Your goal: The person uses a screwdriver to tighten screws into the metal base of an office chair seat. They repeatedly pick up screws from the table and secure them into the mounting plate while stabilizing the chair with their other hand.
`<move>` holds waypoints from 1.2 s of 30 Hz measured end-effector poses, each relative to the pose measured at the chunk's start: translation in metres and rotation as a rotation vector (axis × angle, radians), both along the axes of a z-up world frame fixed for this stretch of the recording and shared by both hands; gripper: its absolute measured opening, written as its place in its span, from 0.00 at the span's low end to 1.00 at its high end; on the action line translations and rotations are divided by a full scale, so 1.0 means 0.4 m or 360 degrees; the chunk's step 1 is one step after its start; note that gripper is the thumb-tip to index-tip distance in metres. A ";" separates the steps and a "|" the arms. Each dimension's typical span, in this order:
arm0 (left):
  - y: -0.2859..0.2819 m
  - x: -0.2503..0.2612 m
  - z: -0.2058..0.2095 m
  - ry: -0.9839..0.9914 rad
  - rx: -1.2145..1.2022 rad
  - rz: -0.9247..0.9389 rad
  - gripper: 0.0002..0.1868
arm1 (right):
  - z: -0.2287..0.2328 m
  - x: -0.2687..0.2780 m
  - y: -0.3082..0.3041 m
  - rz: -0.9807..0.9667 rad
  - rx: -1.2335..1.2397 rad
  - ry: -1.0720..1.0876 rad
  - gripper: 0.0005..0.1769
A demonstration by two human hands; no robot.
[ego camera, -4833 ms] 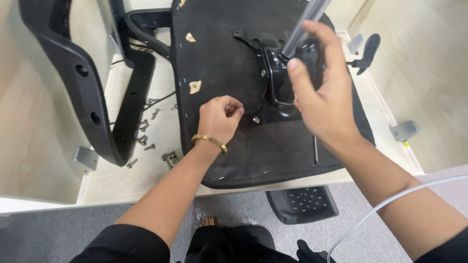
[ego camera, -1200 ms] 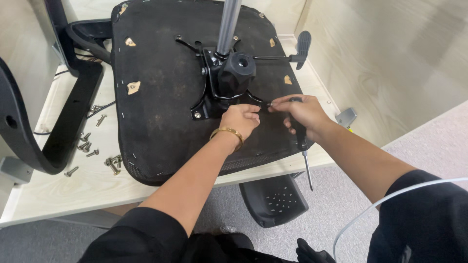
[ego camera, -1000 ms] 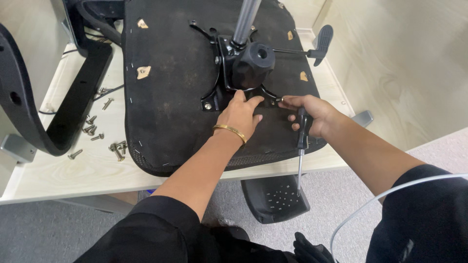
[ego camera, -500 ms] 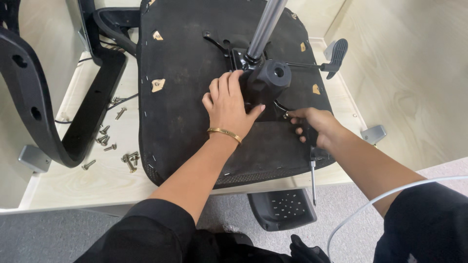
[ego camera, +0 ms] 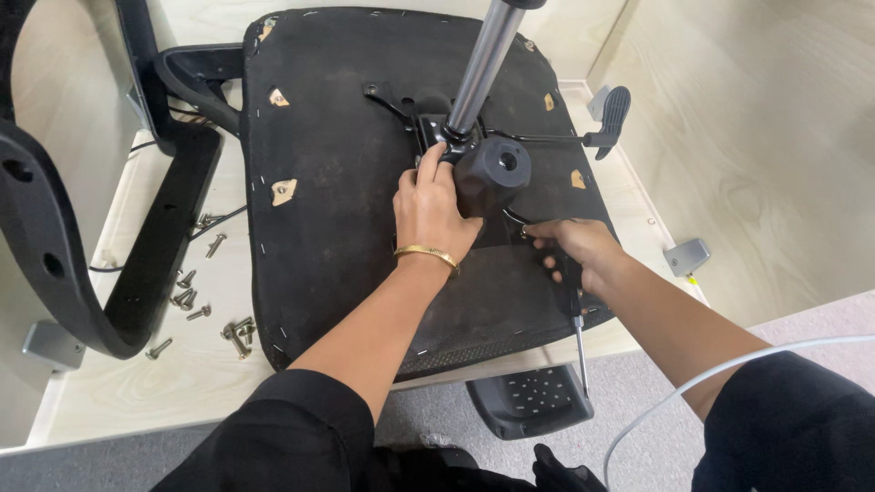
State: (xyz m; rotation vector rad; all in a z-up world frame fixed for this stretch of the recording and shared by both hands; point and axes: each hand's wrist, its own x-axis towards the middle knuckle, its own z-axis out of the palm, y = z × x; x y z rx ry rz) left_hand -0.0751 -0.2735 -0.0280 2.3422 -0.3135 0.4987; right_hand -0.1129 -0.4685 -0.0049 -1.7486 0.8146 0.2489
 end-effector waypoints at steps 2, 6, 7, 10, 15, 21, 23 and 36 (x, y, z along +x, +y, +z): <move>-0.001 0.004 -0.004 0.0004 0.0017 -0.0024 0.36 | -0.006 -0.006 0.000 -0.0008 -0.0062 -0.0036 0.12; 0.001 -0.002 0.002 -0.0065 0.0000 -0.0001 0.36 | -0.016 -0.010 0.006 0.0054 -0.0123 -0.0167 0.11; 0.004 -0.005 0.008 -0.0007 0.0029 0.0012 0.37 | -0.018 -0.011 0.003 0.0070 -0.0139 -0.0186 0.12; 0.005 -0.012 0.030 0.0192 0.0044 0.0045 0.39 | -0.028 -0.016 -0.007 0.0049 -0.0096 -0.0211 0.14; 0.006 -0.055 0.038 0.0344 -0.0309 0.0192 0.38 | -0.024 -0.030 -0.035 -0.0038 0.0217 -0.0343 0.13; 0.024 -0.101 -0.011 0.0282 -0.0065 0.0327 0.44 | -0.023 -0.046 -0.006 0.0268 -0.0311 -0.0363 0.22; 0.034 -0.091 -0.033 0.0239 -0.0060 0.0320 0.43 | -0.029 -0.044 0.003 0.0286 -0.0523 -0.0338 0.21; 0.149 -0.029 -0.082 -0.0090 0.0331 -0.0038 0.10 | -0.064 -0.073 0.057 0.0669 -0.1886 -0.0953 0.11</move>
